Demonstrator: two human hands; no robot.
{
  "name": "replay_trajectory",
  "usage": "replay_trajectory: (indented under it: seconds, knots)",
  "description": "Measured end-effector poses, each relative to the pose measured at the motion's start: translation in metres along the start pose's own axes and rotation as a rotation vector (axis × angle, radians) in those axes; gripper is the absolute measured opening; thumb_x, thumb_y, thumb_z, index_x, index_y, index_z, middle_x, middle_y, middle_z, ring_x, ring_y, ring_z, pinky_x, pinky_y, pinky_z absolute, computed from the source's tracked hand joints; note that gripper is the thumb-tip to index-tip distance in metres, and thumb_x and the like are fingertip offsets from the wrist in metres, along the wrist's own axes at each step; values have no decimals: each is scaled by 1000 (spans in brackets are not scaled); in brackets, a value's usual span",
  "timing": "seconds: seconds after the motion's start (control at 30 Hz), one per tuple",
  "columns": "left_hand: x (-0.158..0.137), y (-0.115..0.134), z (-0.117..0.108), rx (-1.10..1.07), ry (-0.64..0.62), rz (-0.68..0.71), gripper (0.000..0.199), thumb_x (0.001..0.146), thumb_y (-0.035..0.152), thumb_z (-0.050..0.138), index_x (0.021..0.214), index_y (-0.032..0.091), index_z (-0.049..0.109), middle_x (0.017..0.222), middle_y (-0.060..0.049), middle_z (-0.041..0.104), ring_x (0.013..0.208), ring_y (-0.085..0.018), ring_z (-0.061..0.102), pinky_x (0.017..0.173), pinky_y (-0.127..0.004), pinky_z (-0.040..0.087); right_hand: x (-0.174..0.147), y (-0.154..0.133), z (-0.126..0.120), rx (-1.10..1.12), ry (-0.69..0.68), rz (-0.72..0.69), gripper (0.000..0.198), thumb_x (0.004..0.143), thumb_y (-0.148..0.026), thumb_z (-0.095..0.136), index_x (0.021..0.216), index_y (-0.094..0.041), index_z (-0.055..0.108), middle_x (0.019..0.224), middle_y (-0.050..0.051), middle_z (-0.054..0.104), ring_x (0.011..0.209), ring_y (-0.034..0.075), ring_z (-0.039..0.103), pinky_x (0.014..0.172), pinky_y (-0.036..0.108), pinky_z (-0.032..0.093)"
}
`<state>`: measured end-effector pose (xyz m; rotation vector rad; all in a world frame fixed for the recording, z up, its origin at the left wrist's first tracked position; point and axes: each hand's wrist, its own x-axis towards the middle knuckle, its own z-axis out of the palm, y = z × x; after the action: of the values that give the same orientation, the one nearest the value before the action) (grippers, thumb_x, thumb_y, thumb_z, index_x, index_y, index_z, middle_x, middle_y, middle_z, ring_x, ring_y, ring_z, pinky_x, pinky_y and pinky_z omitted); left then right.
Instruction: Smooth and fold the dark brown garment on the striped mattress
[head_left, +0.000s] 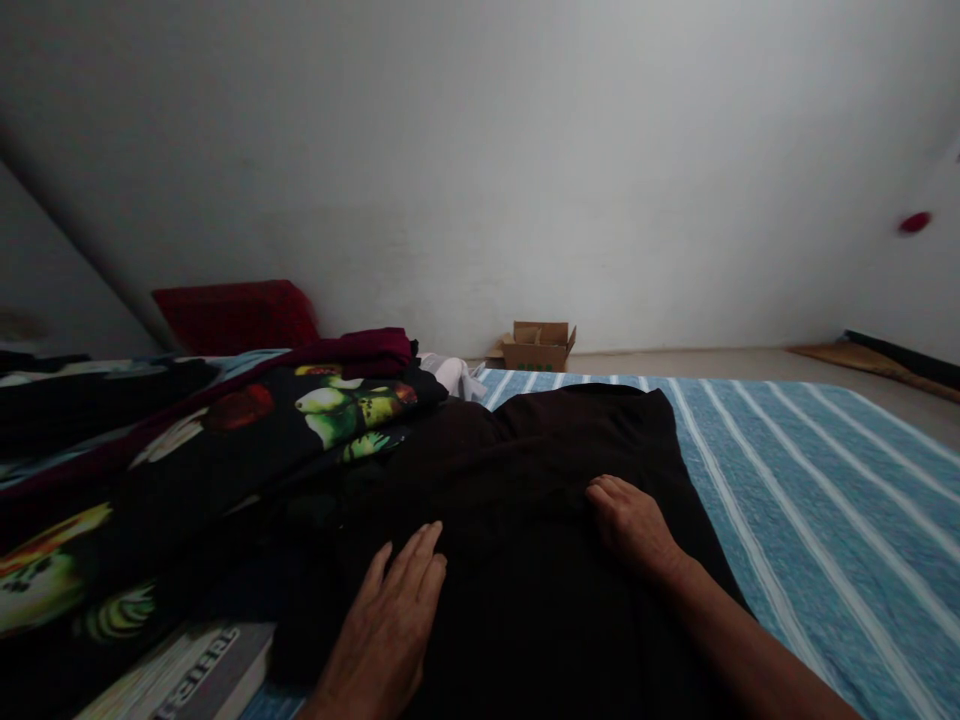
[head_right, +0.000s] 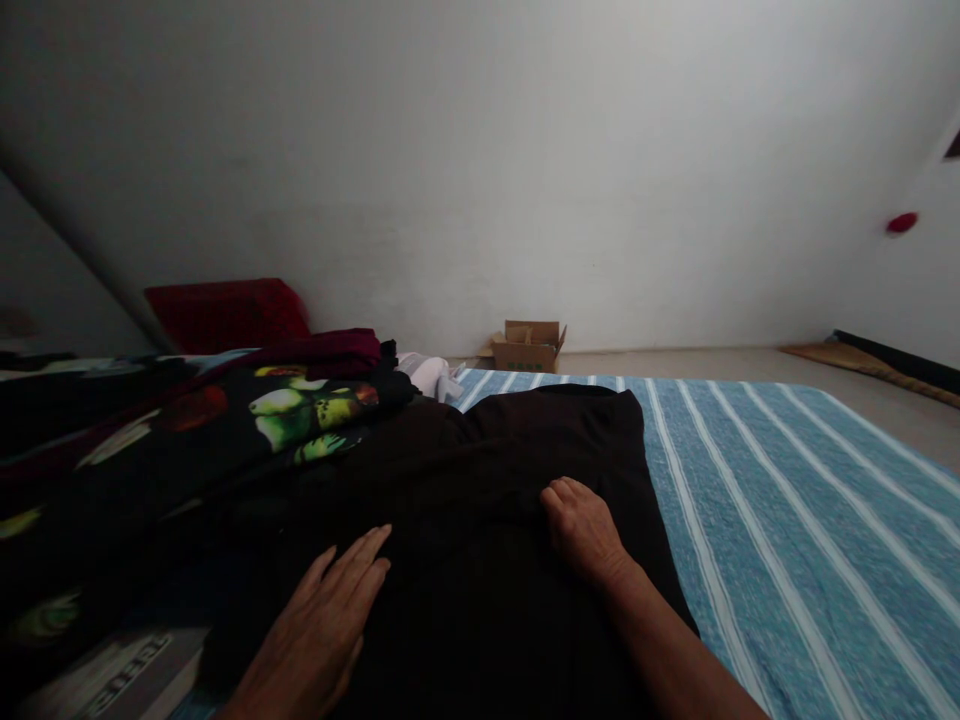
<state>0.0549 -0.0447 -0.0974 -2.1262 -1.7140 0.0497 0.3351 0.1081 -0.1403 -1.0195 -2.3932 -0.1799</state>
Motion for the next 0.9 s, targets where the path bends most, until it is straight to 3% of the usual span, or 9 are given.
replay_trajectory:
  seconds: [0.13, 0.33, 0.5, 0.6, 0.73, 0.8, 0.9]
  knots:
    - [13, 1, -8, 35, -104, -63, 54, 66, -4, 35, 111, 13, 58, 134, -16, 45, 124, -29, 41, 97, -50, 36, 1, -2, -2, -14, -33, 11, 14, 79, -7, 46, 77, -18, 54, 78, 3, 57, 74, 17, 50, 65, 25, 38]
    - [23, -3, -16, 5, -118, -66, 43, 72, 0, 35, 100, 14, 65, 126, -15, 54, 117, -28, 50, 97, -50, 36, 1, -1, -1, -10, -39, 10, 12, 81, -9, 47, 76, -18, 53, 77, 3, 56, 73, 16, 50, 65, 25, 37]
    - [29, -27, -33, -291, -97, -166, 33, 75, 17, 39, 95, 19, 65, 113, -8, 64, 104, -24, 58, 95, -40, 40, 2, 0, -2, -12, -50, 17, 14, 80, -8, 45, 76, -18, 53, 78, 3, 57, 73, 16, 50, 64, 24, 37]
    - [35, -41, -44, -510, -170, -306, 31, 72, 22, 41, 93, 22, 65, 105, -1, 67, 99, -20, 60, 88, -30, 43, 1, 0, -2, -7, -56, 13, 15, 78, -6, 45, 77, -18, 54, 80, 4, 58, 76, 16, 50, 66, 25, 38]
    - [42, -51, -52, -688, -256, -439, 27, 68, 20, 41, 83, 24, 64, 89, 3, 69, 87, -18, 62, 77, -25, 44, 1, 0, -1, -3, -69, 8, 16, 78, -5, 43, 77, -18, 54, 81, 5, 58, 76, 16, 50, 66, 25, 38]
    - [44, -51, -53, -654, -270, -437, 26, 69, 18, 40, 78, 23, 63, 82, 2, 68, 81, -18, 62, 72, -26, 43, 1, 0, -1, 2, -78, 13, 17, 78, -5, 43, 77, -18, 53, 81, 4, 57, 74, 15, 50, 66, 24, 38]
    - [46, -44, -53, -385, -305, -405, 28, 72, 13, 37, 84, 20, 61, 84, -2, 67, 80, -21, 62, 68, -30, 43, 1, 1, -2, 22, -82, 10, 17, 77, -4, 43, 77, -18, 53, 81, 4, 57, 74, 15, 50, 66, 24, 38]
